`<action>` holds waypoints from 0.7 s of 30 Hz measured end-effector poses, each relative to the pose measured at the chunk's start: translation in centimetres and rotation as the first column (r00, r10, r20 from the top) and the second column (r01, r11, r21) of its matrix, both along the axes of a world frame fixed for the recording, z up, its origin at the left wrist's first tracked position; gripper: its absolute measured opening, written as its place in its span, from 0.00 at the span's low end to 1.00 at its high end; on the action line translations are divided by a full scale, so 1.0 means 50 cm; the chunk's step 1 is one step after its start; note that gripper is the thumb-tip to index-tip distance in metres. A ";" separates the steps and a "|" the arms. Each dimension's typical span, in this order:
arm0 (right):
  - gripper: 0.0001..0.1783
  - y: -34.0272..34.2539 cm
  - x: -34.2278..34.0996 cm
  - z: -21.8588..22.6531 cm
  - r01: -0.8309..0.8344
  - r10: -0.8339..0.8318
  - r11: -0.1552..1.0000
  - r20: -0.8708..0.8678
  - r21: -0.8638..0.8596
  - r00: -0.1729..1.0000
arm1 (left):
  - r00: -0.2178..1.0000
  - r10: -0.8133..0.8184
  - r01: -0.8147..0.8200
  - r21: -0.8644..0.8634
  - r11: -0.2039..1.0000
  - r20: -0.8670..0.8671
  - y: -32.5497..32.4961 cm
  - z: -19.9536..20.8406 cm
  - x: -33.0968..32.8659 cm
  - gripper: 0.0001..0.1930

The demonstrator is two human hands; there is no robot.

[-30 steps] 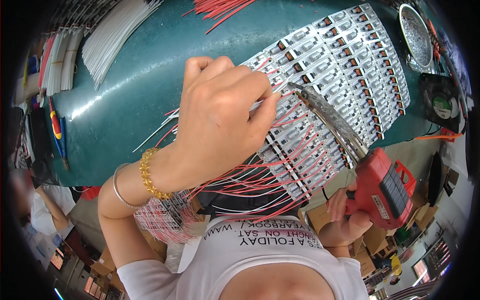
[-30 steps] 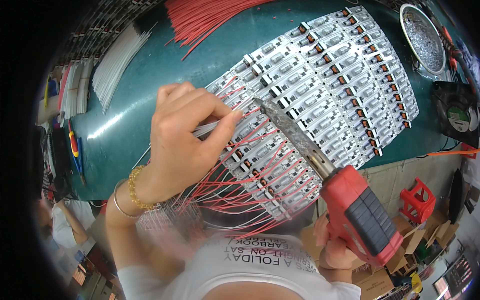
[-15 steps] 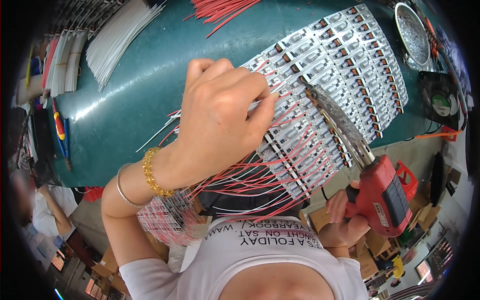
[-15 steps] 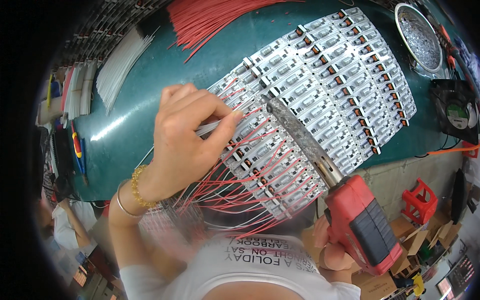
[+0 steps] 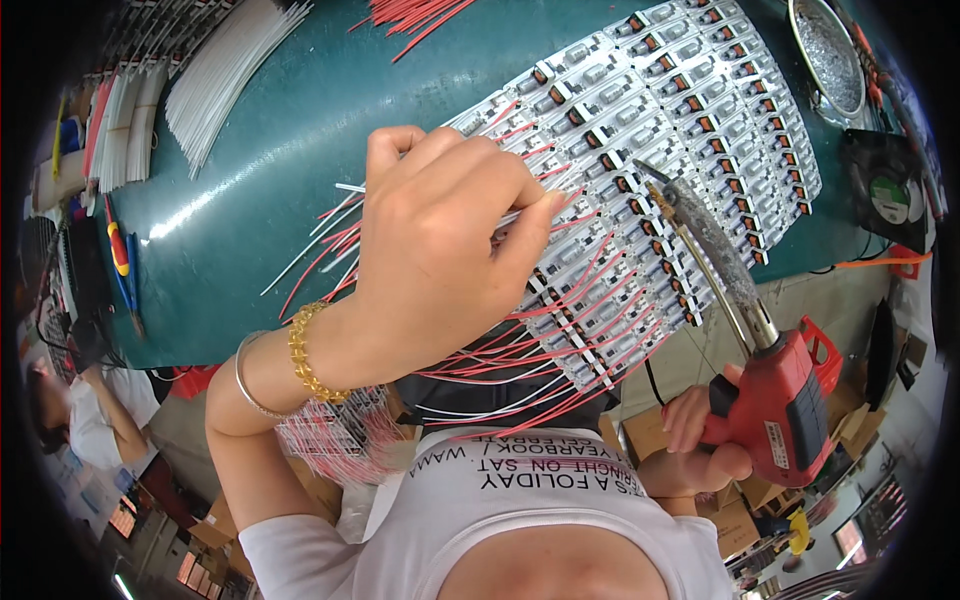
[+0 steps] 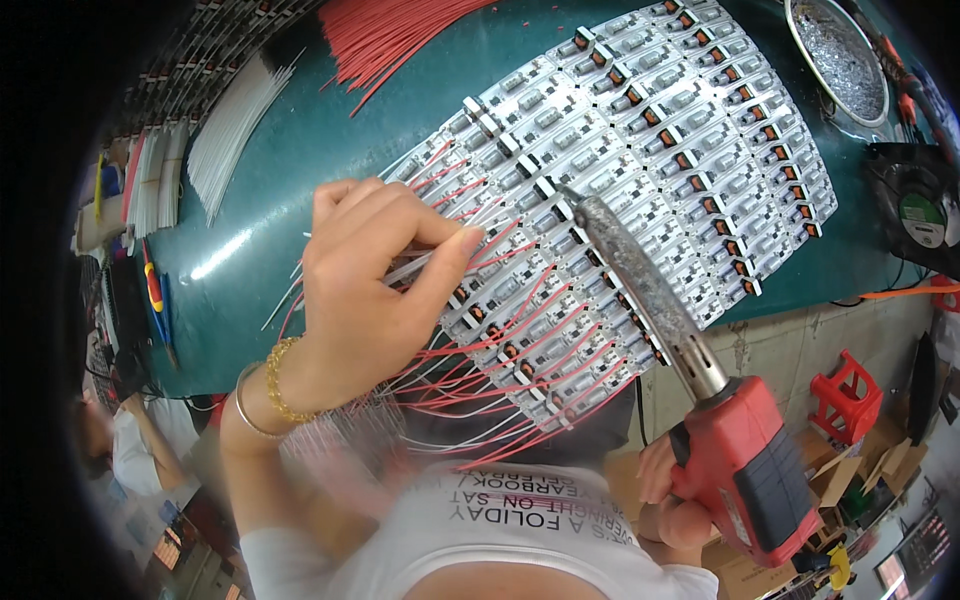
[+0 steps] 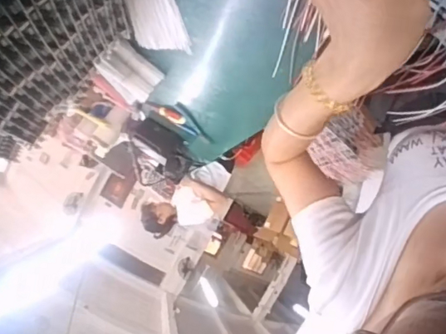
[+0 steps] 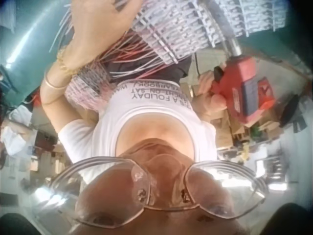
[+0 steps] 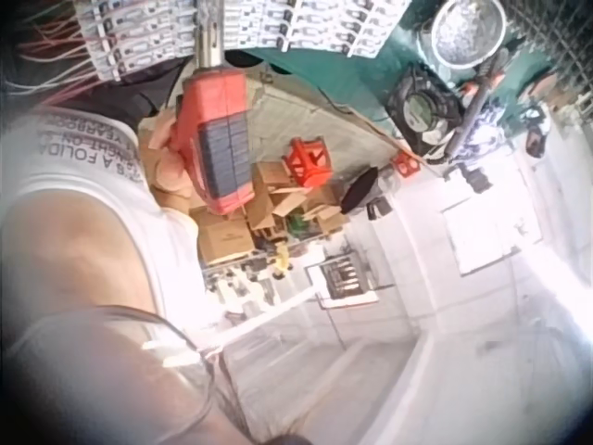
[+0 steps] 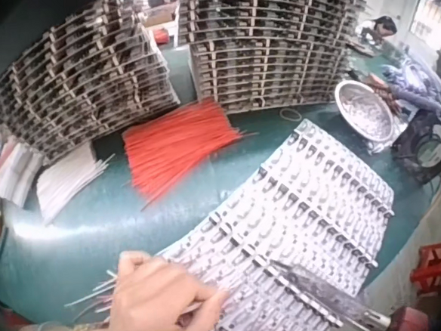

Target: The person uses a soldering iron to attach red and white wires to a grid of electronic components on a workbench. They repeatedly pick up individual wires, position them against the component terminals, and apply the soldering iron to secure the connections.

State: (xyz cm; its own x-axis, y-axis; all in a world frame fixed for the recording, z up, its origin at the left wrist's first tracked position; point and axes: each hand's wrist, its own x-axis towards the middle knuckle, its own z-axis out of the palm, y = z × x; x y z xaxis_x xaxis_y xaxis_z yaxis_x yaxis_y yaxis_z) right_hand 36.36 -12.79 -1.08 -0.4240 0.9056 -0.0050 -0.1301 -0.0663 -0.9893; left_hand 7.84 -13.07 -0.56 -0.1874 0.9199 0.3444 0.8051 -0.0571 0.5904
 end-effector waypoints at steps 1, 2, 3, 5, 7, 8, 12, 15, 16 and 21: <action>0.52 0.000 0.013 -0.017 -0.030 0.032 0.999 -0.063 0.034 0.997 | 1.000 0.009 -0.008 0.022 1.000 -0.021 0.002 -0.005 0.002 0.08; 0.52 -0.003 0.021 -0.025 -0.042 0.046 0.998 -0.085 0.047 0.995 | 0.999 0.014 -0.012 0.029 0.999 -0.045 0.003 -0.007 0.004 0.08; 0.52 -0.005 0.025 -0.031 -0.054 0.060 0.997 -0.108 0.059 0.992 | 0.997 0.019 -0.016 0.037 0.999 -0.070 0.003 -0.009 0.005 0.08; 0.50 -0.009 0.022 -0.027 -0.024 0.025 0.999 -0.013 0.040 1.000 | 0.994 0.027 -0.021 0.056 0.998 -0.106 0.005 -0.013 0.007 0.08; 0.48 -0.018 0.017 -0.012 0.051 -0.056 0.998 0.196 0.032 0.979 | 0.990 0.032 -0.022 0.078 0.997 -0.134 0.006 -0.018 0.007 0.09; 0.47 -0.020 0.009 -0.003 0.072 -0.072 0.997 0.253 0.010 0.965 | 0.990 0.031 -0.019 0.083 0.996 -0.140 0.005 -0.021 0.007 0.09; 0.43 -0.013 -0.025 0.021 0.059 -0.036 0.996 0.284 -0.073 0.958 | 0.989 0.026 -0.012 0.098 0.995 -0.143 0.006 -0.027 0.010 0.09; 0.43 -0.008 -0.023 0.021 -0.014 0.004 0.999 0.284 0.033 0.959 | 0.989 0.024 -0.011 0.090 0.996 -0.146 0.005 -0.025 0.009 0.09; 0.43 -0.007 -0.009 0.010 -0.042 0.024 0.997 0.259 0.066 0.966 | 0.989 0.022 -0.009 0.085 0.996 -0.149 0.005 -0.024 0.008 0.09; 0.45 0.003 -0.008 0.008 -0.105 0.095 0.993 0.186 0.046 0.978 | 0.991 0.029 -0.016 0.099 0.995 -0.128 0.006 -0.025 0.007 0.09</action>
